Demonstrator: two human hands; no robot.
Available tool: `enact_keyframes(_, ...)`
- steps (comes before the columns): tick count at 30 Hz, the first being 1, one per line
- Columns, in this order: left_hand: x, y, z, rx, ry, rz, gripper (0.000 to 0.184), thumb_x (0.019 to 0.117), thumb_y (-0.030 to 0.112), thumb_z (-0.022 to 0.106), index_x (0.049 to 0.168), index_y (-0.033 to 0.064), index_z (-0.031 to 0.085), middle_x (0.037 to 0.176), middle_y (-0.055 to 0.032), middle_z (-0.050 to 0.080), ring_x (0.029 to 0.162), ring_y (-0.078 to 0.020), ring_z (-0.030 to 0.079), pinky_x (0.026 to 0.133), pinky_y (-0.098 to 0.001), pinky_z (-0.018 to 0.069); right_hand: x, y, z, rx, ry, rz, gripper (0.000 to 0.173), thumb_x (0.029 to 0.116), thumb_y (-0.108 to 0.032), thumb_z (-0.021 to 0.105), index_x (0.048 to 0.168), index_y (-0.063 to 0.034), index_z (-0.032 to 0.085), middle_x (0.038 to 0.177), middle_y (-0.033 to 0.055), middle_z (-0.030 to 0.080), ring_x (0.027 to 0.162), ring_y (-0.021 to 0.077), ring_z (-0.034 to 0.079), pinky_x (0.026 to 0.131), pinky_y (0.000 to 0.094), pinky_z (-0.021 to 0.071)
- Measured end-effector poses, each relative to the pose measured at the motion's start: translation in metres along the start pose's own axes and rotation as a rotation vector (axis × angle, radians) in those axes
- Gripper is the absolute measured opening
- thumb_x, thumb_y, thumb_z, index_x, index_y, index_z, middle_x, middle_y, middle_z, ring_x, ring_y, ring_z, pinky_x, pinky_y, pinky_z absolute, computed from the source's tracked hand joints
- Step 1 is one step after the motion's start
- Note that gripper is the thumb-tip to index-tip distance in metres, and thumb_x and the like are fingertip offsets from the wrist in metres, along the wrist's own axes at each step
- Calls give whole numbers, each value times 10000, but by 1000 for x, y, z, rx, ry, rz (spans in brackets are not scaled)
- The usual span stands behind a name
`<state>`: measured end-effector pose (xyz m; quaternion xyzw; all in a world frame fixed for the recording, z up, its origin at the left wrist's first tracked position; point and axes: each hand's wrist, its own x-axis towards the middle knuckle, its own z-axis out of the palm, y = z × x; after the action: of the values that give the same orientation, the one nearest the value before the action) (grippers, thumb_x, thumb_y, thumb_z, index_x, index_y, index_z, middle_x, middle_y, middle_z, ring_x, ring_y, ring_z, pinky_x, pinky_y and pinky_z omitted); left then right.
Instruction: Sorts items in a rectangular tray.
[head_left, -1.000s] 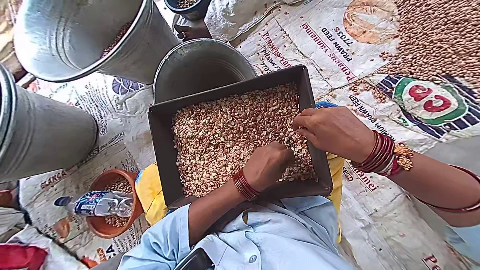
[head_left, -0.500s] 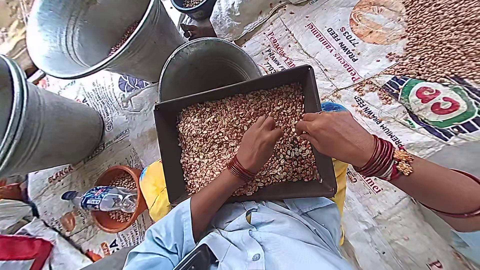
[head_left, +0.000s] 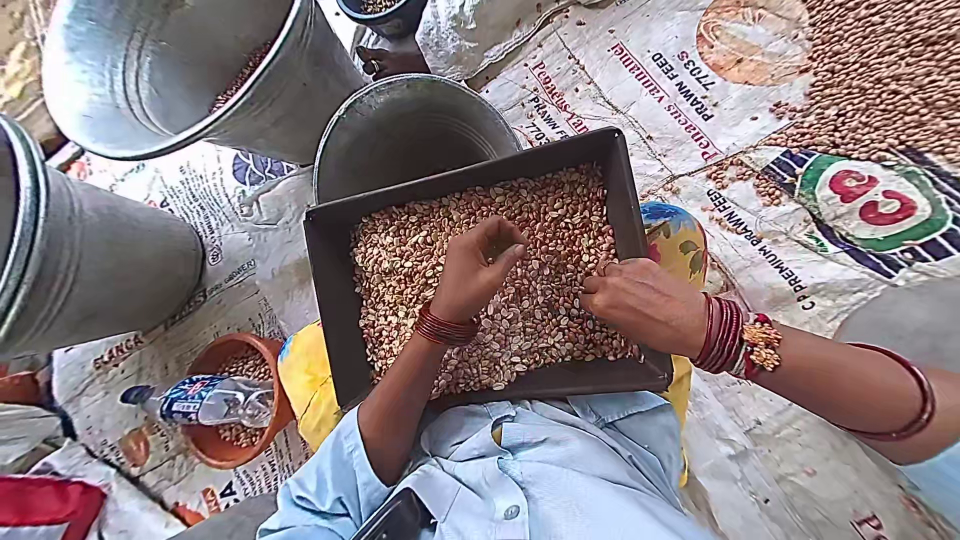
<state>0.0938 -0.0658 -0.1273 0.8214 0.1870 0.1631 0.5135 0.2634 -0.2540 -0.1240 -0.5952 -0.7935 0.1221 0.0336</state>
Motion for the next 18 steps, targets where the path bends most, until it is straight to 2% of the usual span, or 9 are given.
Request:
enact_keyframes(2, -7, -2, -5, -29, -6, -69, 169, 924, 99, 537, 1069, 45, 606, 896, -11, 671, 686, -48, 642, 618, -214, 559, 1, -2, 1, -2, -80, 8, 58, 896, 17, 651, 862, 4, 696, 777, 162, 656, 722, 347, 677, 577, 462, 510)
enact_keyframes(4, -16, -4, 3, 196, -57, -8, 158, 924, 104, 613, 1047, 23, 669, 784, -29, 619, 597, -67, 536, 546, -232, 465, 2, -3, 1, -16, -116, 16, 71, 899, 40, 633, 881, 8, 693, 791, 167, 652, 741, 350, 679, 584, 457, 509)
enact_keyframes(5, -21, -4, 10, 330, -82, 34, 132, 937, 129, 658, 1010, 28, 702, 775, -52, 624, 603, -112, 529, 558, -276, 464, 3, -4, 1, -19, -116, 16, 78, 899, 48, 629, 880, 10, 694, 790, 167, 651, 744, 350, 679, 585, 455, 510)
enact_keyframes(7, -29, -4, 26, 545, -119, 86, 153, 957, 182, 683, 977, 42, 742, 847, -112, 692, 712, -240, 666, 655, -410, 570, 2, -3, 4, -22, -102, 17, 80, 896, 46, 630, 867, 8, 695, 773, 160, 647, 731, 345, 680, 575, 451, 511)
enact_keyframes(8, -31, -6, 32, 603, -132, 102, 164, 957, 184, 687, 977, 32, 746, 866, -135, 701, 754, -285, 704, 676, -452, 591, 2, -3, 5, -21, -98, 19, 79, 888, 48, 632, 863, 8, 694, 768, 157, 646, 720, 340, 677, 570, 449, 508)
enact_keyframes(13, -33, -9, 46, 663, -162, 147, 131, 945, 125, 668, 947, 15, 739, 846, -155, 684, 765, -321, 712, 645, -463, 586, 3, -2, 1, -20, -144, 49, 52, 886, 37, 634, 891, 26, 684, 801, 159, 650, 727, 330, 677, 586, 440, 510)
enact_keyframes(15, -32, -6, 41, 562, -153, 111, 133, 938, 132, 671, 930, 21, 744, 828, -140, 695, 733, -285, 695, 665, -447, 576, 4, -2, -4, 14, -118, 64, 65, 895, 1, 640, 929, 22, 692, 828, 162, 658, 736, 333, 679, 584, 449, 510)
enact_keyframes(17, -28, 0, 33, 378, -157, 9, 171, 947, 190, 685, 929, 28, 738, 813, -73, 696, 707, -139, 637, 688, -308, 536, 3, 1, -6, 37, 38, 48, 78, 901, -78, 642, 913, -24, 697, 786, 125, 647, 677, 301, 670, 523, 424, 492)
enact_keyframes(18, -27, 3, 29, 259, -210, -68, 182, 959, 207, 678, 963, 29, 719, 851, -36, 710, 734, -57, 647, 711, -230, 540, 3, 1, -6, 46, 143, 27, 97, 896, -119, 640, 900, -50, 709, 753, 101, 641, 640, 278, 660, 495, 405, 481)
